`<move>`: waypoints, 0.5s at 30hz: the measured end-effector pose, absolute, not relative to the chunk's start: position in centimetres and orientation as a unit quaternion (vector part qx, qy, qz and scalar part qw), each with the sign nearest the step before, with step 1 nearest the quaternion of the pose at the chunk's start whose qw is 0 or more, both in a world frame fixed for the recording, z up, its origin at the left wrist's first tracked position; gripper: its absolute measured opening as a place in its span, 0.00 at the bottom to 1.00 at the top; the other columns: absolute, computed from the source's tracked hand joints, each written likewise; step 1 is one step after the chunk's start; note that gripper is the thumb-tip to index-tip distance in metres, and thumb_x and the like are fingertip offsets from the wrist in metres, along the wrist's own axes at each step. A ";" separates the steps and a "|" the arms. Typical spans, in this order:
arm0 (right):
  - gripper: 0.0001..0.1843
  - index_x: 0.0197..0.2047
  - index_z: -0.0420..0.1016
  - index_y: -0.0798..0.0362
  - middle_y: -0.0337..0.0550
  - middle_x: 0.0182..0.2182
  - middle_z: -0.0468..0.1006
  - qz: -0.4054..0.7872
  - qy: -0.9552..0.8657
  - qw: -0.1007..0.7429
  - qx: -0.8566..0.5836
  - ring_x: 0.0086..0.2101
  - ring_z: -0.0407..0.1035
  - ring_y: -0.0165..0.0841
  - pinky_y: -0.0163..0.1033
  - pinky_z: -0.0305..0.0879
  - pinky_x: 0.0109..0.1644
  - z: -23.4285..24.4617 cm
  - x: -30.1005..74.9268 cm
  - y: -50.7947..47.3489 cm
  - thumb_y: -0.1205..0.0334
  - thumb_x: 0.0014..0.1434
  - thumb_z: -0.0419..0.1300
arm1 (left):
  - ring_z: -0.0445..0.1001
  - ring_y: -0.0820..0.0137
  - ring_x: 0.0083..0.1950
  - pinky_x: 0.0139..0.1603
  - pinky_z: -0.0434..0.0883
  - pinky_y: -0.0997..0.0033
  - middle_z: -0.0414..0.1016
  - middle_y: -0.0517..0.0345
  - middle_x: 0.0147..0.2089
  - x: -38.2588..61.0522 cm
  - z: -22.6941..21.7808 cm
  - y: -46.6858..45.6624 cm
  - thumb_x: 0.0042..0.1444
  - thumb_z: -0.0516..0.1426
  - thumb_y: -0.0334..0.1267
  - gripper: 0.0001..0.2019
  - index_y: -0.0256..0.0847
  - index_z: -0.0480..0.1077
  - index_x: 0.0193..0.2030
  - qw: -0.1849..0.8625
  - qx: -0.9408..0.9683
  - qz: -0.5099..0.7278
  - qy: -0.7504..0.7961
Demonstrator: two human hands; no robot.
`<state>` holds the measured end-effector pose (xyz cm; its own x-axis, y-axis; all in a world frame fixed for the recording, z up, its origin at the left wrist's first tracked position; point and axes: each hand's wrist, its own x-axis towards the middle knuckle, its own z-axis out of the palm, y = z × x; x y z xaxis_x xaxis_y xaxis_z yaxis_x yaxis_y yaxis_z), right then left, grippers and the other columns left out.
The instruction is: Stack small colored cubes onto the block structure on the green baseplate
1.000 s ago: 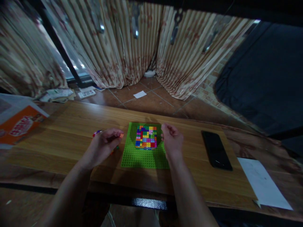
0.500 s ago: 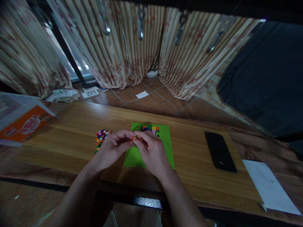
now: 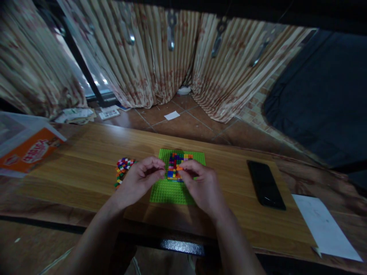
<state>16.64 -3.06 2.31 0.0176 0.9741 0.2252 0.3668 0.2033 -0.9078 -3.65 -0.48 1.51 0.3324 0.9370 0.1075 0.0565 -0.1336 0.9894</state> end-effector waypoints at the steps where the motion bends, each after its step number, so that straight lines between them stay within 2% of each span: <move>1: 0.05 0.36 0.81 0.48 0.40 0.34 0.83 0.321 -0.593 0.487 -0.556 0.34 0.77 0.34 0.41 0.72 0.42 2.3 17.6 -2.8 0.57 0.58 0.66 | 0.71 0.73 0.35 0.38 0.68 0.73 0.74 0.59 0.34 -3.7 1.5 -0.4 0.59 0.60 0.35 0.04 0.38 0.72 0.39 0.519 0.624 0.419 0.406; 5: 0.09 0.34 0.81 0.49 0.41 0.32 0.83 0.289 -0.537 0.513 -0.604 0.34 0.76 0.36 0.42 0.71 0.41 1.8 20.6 -1.8 0.54 0.52 0.70 | 0.71 0.72 0.34 0.37 0.69 0.73 0.75 0.59 0.33 -4.0 1.6 -0.2 0.57 0.59 0.36 0.04 0.39 0.73 0.38 0.508 0.601 0.424 0.448; 15: 0.07 0.32 0.83 0.49 0.40 0.32 0.82 0.288 -0.589 0.449 -0.607 0.34 0.74 0.36 0.41 0.67 0.40 -0.9 19.9 -0.7 0.55 0.54 0.67 | 0.72 0.72 0.34 0.37 0.70 0.73 0.76 0.59 0.32 -4.1 1.7 -0.1 0.55 0.59 0.35 0.04 0.38 0.74 0.36 0.494 0.595 0.418 0.477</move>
<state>19.94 -0.67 -0.87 0.1404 0.9738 0.1788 0.4570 0.0964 -0.8842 -4.13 -0.08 1.69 0.1966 0.9801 0.0263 0.1548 -0.0575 0.9863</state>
